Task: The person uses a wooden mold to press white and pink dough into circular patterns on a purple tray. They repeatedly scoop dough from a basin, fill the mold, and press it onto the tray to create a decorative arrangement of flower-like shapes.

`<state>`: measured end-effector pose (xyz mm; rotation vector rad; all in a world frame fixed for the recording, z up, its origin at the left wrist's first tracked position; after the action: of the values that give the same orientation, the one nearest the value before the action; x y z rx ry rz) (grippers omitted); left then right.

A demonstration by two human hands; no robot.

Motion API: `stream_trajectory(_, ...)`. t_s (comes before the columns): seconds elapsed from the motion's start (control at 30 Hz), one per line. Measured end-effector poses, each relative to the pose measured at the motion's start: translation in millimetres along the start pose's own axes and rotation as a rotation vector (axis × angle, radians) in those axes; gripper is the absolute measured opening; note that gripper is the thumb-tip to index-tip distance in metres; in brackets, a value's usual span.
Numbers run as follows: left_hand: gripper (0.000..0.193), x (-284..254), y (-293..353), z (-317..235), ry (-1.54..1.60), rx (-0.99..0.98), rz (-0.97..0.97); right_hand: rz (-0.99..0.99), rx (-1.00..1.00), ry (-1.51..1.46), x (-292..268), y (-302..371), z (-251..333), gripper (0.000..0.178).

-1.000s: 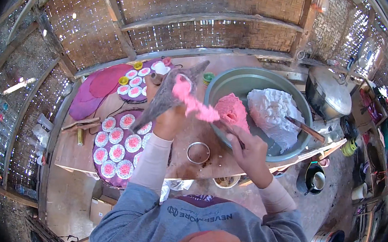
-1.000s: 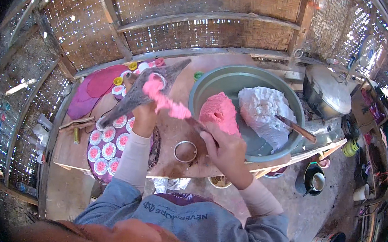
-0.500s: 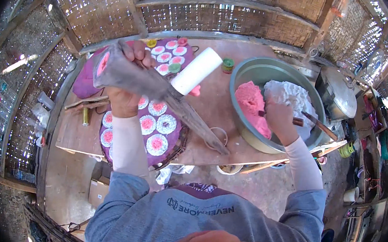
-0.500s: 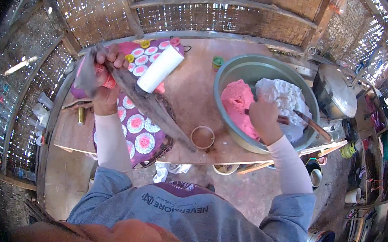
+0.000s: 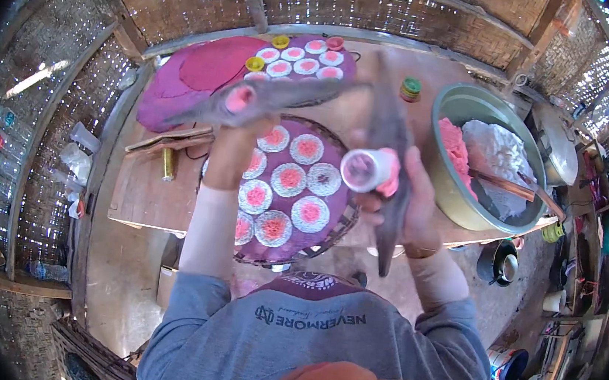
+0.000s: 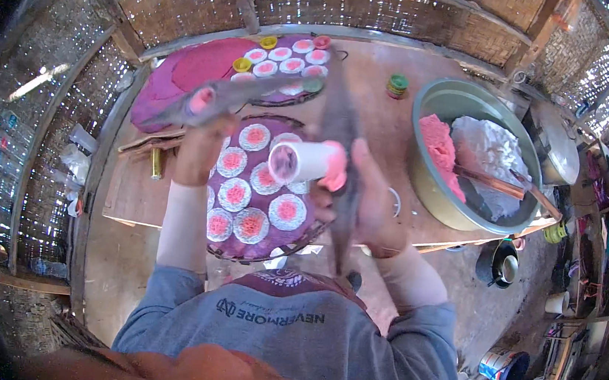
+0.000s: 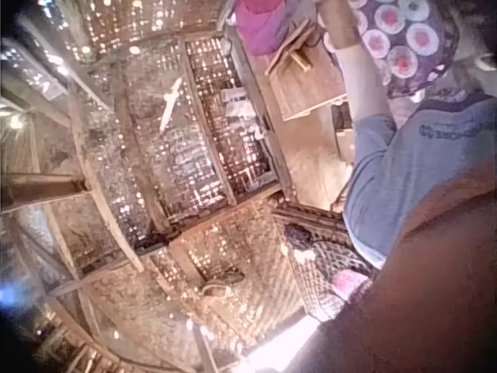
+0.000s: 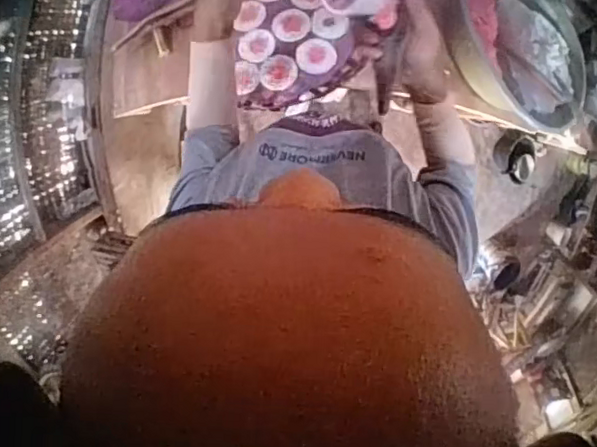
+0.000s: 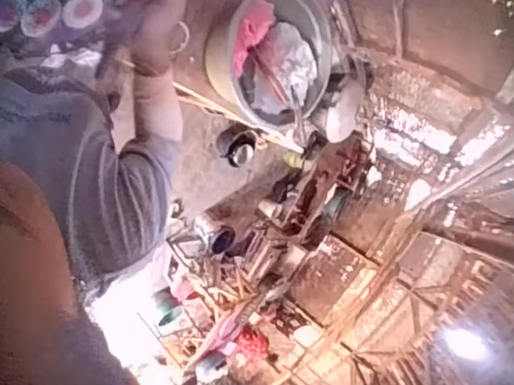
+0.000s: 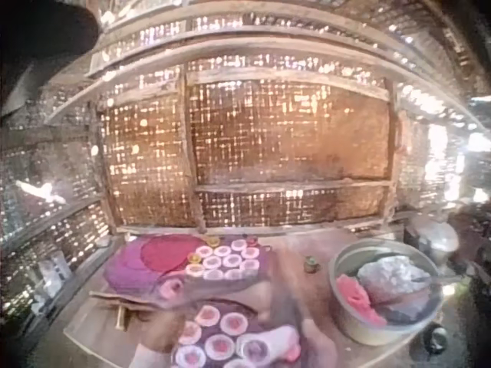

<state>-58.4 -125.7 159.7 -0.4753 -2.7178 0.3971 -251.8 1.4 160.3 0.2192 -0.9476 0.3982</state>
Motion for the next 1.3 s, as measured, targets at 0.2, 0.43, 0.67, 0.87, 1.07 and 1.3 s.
stream_trajectory(0.2,0.033,24,55,-2,-1.042,0.271,0.267,-0.260,-0.314,1.007,-17,-15,6,0.050)
stream_trajectory(0.43,0.039,44,64,-6,-1.119,0.120,0.474,0.022,-0.466,1.705,36,-19,4,0.076)
stream_trajectory(0.67,0.040,52,89,61,-0.801,-0.084,0.493,-0.009,-0.261,1.598,-13,-9,-25,0.083)
stream_trajectory(0.87,0.054,40,22,79,-0.630,-0.142,0.637,-0.066,0.573,0.551,-77,-6,-18,0.079)
stream_trajectory(1.07,0.077,10,-71,37,0.782,0.083,0.296,0.000,0.503,0.773,-76,-26,17,0.074)
stream_trajectory(1.3,0.057,3,-75,111,1.243,-0.103,0.412,-0.158,0.706,0.741,-127,-44,20,0.062)
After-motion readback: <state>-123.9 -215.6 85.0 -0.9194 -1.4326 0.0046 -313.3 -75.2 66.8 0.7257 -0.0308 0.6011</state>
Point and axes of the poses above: each hand's wrist, its own y-axis away from the middle knuckle, its own x-axis out of the palm, z = x × y, the point moved 6 cm from there along -y, towards the middle knuckle, and after that the axes turned 4 degrees about z, right-handed, at the moved point
